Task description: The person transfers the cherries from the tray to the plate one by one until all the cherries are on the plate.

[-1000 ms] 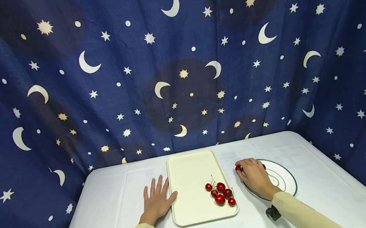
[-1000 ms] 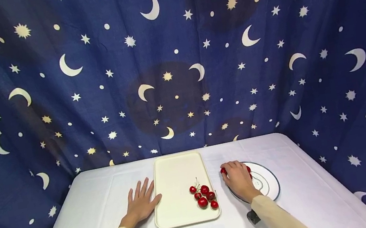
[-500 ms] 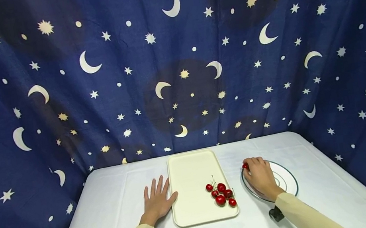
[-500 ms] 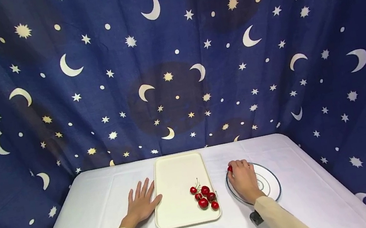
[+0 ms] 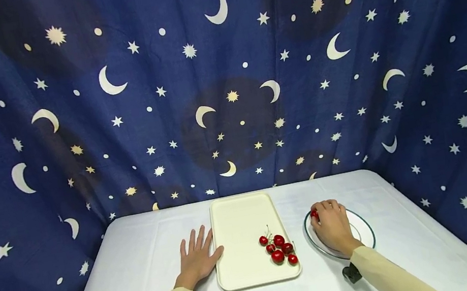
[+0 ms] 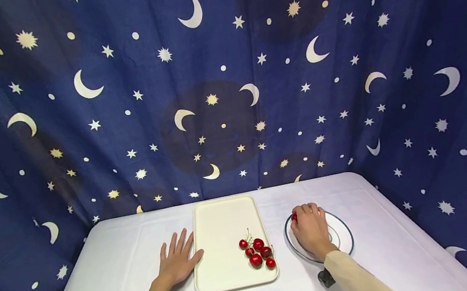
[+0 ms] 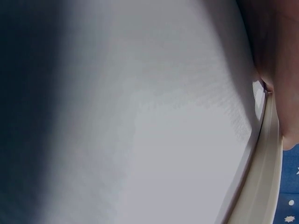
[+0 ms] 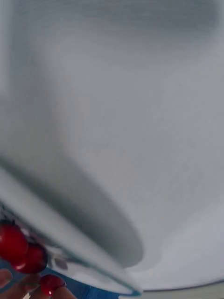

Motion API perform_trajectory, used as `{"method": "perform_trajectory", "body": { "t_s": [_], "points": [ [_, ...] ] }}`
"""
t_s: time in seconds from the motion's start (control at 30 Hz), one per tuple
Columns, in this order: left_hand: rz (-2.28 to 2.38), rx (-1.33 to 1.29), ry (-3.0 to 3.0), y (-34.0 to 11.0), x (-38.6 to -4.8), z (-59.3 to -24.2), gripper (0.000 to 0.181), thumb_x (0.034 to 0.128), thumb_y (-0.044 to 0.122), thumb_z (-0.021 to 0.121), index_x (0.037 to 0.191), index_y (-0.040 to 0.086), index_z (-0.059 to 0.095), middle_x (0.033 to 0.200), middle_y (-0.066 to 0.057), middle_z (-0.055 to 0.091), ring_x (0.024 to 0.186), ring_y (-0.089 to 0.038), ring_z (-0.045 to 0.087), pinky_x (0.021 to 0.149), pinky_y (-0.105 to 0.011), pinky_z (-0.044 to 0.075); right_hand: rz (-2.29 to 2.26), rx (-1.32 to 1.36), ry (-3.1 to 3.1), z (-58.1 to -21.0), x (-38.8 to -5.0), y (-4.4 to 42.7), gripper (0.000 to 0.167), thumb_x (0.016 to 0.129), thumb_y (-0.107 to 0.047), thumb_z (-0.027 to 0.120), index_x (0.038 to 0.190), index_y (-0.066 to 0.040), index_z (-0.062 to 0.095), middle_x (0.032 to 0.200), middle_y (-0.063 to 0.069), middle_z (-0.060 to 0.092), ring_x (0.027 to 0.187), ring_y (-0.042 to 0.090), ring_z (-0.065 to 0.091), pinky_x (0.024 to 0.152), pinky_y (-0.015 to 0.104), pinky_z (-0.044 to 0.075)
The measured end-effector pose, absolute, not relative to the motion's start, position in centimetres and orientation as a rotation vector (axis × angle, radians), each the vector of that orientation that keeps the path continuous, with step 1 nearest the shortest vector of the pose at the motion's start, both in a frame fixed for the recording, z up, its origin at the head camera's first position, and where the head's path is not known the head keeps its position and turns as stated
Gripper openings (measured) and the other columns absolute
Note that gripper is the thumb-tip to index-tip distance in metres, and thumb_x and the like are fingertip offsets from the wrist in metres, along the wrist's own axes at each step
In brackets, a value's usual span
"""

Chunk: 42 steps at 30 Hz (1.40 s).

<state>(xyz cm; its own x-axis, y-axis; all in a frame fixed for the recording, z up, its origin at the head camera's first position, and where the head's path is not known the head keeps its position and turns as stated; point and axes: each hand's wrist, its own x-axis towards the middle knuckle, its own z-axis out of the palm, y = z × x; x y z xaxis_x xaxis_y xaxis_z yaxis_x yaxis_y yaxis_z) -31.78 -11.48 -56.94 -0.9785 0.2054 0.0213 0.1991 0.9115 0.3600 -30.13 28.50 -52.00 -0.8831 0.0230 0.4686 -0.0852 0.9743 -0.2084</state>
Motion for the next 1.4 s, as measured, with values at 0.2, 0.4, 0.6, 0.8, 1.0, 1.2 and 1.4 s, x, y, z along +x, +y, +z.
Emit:
{"method": "perform_trajectory", "body": {
  "t_s": [0.2, 0.4, 0.6, 0.8, 1.0, 1.2, 1.4],
  "points": [
    [0.598, 0.333, 3.04, -11.6, -31.4, -56.7, 0.075, 0.1026, 0.062, 0.041, 0.164, 0.02, 0.028, 0.176, -0.006, 0.013, 0.164, -0.036, 0.005, 0.13, -0.064, -0.001, 0.364, 0.109, -2.519, -51.2, -30.1, 28.0, 0.02, 0.088, -0.008, 0.068, 0.106, -0.002, 0.07, 0.109, 0.02, 0.072, 0.118, 0.043, 0.057, 0.103, 0.062, 0.039],
    [0.58, 0.327, 3.04, -11.5, -31.2, -56.4, 0.075, 0.1029, 0.062, 0.04, 0.164, 0.02, 0.028, 0.176, -0.006, 0.013, 0.164, -0.036, 0.005, 0.13, -0.063, -0.002, 0.377, 0.146, -2.542, -50.6, -30.2, 26.8, 0.019, 0.09, -0.01, 0.068, 0.108, -0.005, 0.07, 0.111, 0.017, 0.073, 0.119, 0.039, 0.057, 0.104, 0.061, 0.04],
    [0.6, 0.325, 3.019, -11.4, -30.7, -55.3, 0.075, 0.1026, 0.059, 0.042, 0.163, 0.016, 0.031, 0.175, -0.009, 0.016, 0.163, -0.038, 0.008, 0.13, -0.064, 0.0, 0.432, 0.22, -2.578, -50.8, -30.6, 25.2, 0.016, 0.09, -0.01, 0.07, 0.106, -0.006, 0.071, 0.105, 0.012, 0.075, 0.113, 0.035, 0.06, 0.104, 0.058, 0.041],
    [0.587, 0.322, 3.031, -11.4, -31.1, -56.0, 0.075, 0.1034, 0.061, 0.04, 0.164, 0.019, 0.028, 0.176, -0.007, 0.013, 0.164, -0.036, 0.005, 0.13, -0.063, -0.001, 0.498, 0.31, -2.62, -50.3, -30.9, 23.0, 0.016, 0.092, -0.011, 0.069, 0.107, -0.008, 0.071, 0.101, 0.007, 0.076, 0.111, 0.032, 0.064, 0.104, 0.058, 0.042],
    [0.587, 0.315, 3.026, -11.4, -31.0, -55.6, 0.074, 0.1035, 0.06, 0.041, 0.163, 0.018, 0.03, 0.176, -0.008, 0.014, 0.164, -0.037, 0.006, 0.13, -0.064, -0.001, 0.541, 0.352, -2.654, -50.3, -31.2, 21.1, 0.018, 0.095, -0.014, 0.066, 0.112, -0.009, 0.072, 0.098, 0.003, 0.077, 0.111, 0.031, 0.066, 0.104, 0.056, 0.045],
    [0.561, 0.306, 3.023, -11.1, -30.3, -54.4, 0.073, 0.1042, 0.059, 0.039, 0.163, 0.018, 0.03, 0.175, -0.008, 0.016, 0.163, -0.037, 0.009, 0.13, -0.065, 0.003, 0.599, 0.39, -2.696, -50.7, -31.3, 19.6, 0.02, 0.099, -0.023, 0.065, 0.112, -0.01, 0.073, 0.096, 0.002, 0.077, 0.106, 0.028, 0.066, 0.101, 0.054, 0.046],
    [0.561, 0.302, 3.023, -11.1, -30.3, -54.3, 0.072, 0.1043, 0.06, 0.039, 0.163, 0.018, 0.031, 0.175, -0.008, 0.016, 0.163, -0.037, 0.009, 0.13, -0.065, 0.003, 0.593, 0.453, -2.734, -50.8, -31.4, 18.9, 0.021, 0.1, -0.027, 0.067, 0.112, -0.011, 0.073, 0.097, 0.001, 0.078, 0.106, 0.026, 0.066, 0.097, 0.051, 0.047]
  ]
}}
